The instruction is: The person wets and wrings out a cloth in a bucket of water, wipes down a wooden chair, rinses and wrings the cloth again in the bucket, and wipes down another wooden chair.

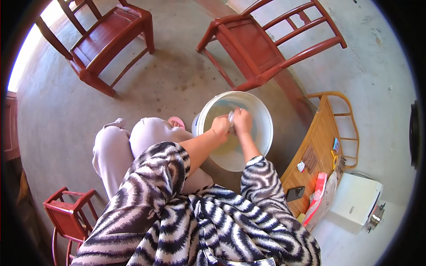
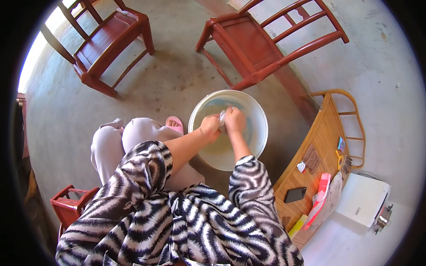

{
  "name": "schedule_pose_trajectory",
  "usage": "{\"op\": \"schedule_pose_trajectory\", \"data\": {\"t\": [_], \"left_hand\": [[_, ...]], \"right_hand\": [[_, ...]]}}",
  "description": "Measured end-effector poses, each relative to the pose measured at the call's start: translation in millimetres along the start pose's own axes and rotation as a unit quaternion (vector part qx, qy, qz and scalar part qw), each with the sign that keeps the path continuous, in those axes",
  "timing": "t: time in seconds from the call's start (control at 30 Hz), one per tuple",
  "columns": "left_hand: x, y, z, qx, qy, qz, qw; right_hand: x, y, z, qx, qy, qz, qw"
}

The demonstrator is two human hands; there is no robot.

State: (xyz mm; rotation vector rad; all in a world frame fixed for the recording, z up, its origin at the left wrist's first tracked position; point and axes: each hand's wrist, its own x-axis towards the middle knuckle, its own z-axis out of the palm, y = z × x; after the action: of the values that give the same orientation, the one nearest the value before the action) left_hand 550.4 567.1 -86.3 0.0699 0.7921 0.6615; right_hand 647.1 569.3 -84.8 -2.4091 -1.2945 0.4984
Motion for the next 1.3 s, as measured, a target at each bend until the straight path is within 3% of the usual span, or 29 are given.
{"op": "schedule_pose_trajectory", "data": {"t": [0.1, 0.2, 0.23, 0.33, 0.47, 0.53, 0.57, 0.6, 0.63, 0.67, 0.73, 0.77, 0.8, 0.87, 0.9, 0.97, 1.1, 1.2, 1.3], "left_hand": [[-22.9, 18.8, 11.4, -0.002, 0.077, -0.012, 0.997], [-8.0, 24.9, -6.0, 0.016, 0.029, -0.01, 0.999], [-5.3, 21.9, -5.8, -0.054, 0.041, -0.018, 0.998], [-19.9, 22.5, 8.9, 0.041, 0.062, -0.021, 0.997], [-8.6, 16.2, 0.5, 0.031, 0.014, 0.002, 0.999], [-7.9, 18.2, 5.3, 0.017, 0.009, 0.022, 1.0], [-8.3, 21.1, 5.2, 0.005, 0.004, 0.039, 0.999], [-9.8, 25.5, 5.5, 0.003, 0.006, 0.042, 0.999], [-10.5, 28.3, 7.1, -0.01, -0.001, 0.045, 0.999], [-12.8, 30.4, 11.4, -0.022, -0.01, 0.045, 0.999], [-18.5, 35.2, 17.4, -0.024, -0.022, 0.008, 0.999], [-21.2, 38.3, 20.3, -0.017, -0.026, 0.007, 0.999], [-25.4, 42.0, 22.2, -0.011, -0.028, 0.009, 1.0], [-25.5, 42.6, 22.2, -0.012, -0.029, 0.007, 0.999], [-18.5, 38.8, 17.3, -0.025, -0.037, 0.025, 0.999], [-11.1, 37.2, 13.7, -0.041, -0.045, 0.045, 0.997], [-13.0, 38.8, 13.3, -0.025, 0.021, 0.031, 0.999], [-1.7, 31.1, 5.7, 0.012, 0.015, 0.036, 0.999], [2.4, 27.7, 1.9, 0.025, -0.014, 0.014, 0.999]], "right_hand": [[-29.3, -21.2, -12.8, 0.007, -0.075, -0.013, 0.997], [-50.9, -39.4, -22.5, 0.003, -0.059, -0.053, 0.997], [-49.9, -37.3, -21.8, 0.003, -0.058, -0.05, 0.997], [-36.9, -23.5, -13.4, 0.007, -0.02, -0.048, 0.999], [-18.2, 5.1, -1.2, -0.018, 0.065, -0.044, 0.997], [-8.9, 28.8, 7.3, 0.17, 0.022, 0.024, 0.985], [-11.3, 32.5, 4.5, 0.172, 0.019, 0.021, 0.985], [-17.1, 36.4, -0.7, 0.37, -0.062, 0.101, 0.922], [-22.5, 40.4, -4.7, 0.545, -0.138, 0.177, 0.808], [-29.1, 37.3, -14.4, 0.544, -0.136, 0.178, 0.809], [-44.7, 20.5, -44.1, 0.691, -0.315, 0.226, 0.61], [-47.1, 19.3, -49.1, 0.692, -0.327, 0.222, 0.604], [-47.8, 18.1, -51.3, 0.692, -0.327, 0.223, 0.604], [-47.0, 16.4, -53.1, 0.641, -0.314, 0.18, 0.677], [-45.0, 19.4, -49.9, 0.641, -0.314, 0.18, 0.677], [-39.9, 20.8, -45.0, 0.581, -0.207, 0.114, 0.778], [-44.8, 6.1, -42.5, 0.522, -0.118, 0.047, 0.843], [-55.1, -5.2, -40.9, 0.361, -0.049, -0.1, 0.926], [-70.5, -40.1, -47.8, 0.189, -0.006, -0.209, 0.959]]}}
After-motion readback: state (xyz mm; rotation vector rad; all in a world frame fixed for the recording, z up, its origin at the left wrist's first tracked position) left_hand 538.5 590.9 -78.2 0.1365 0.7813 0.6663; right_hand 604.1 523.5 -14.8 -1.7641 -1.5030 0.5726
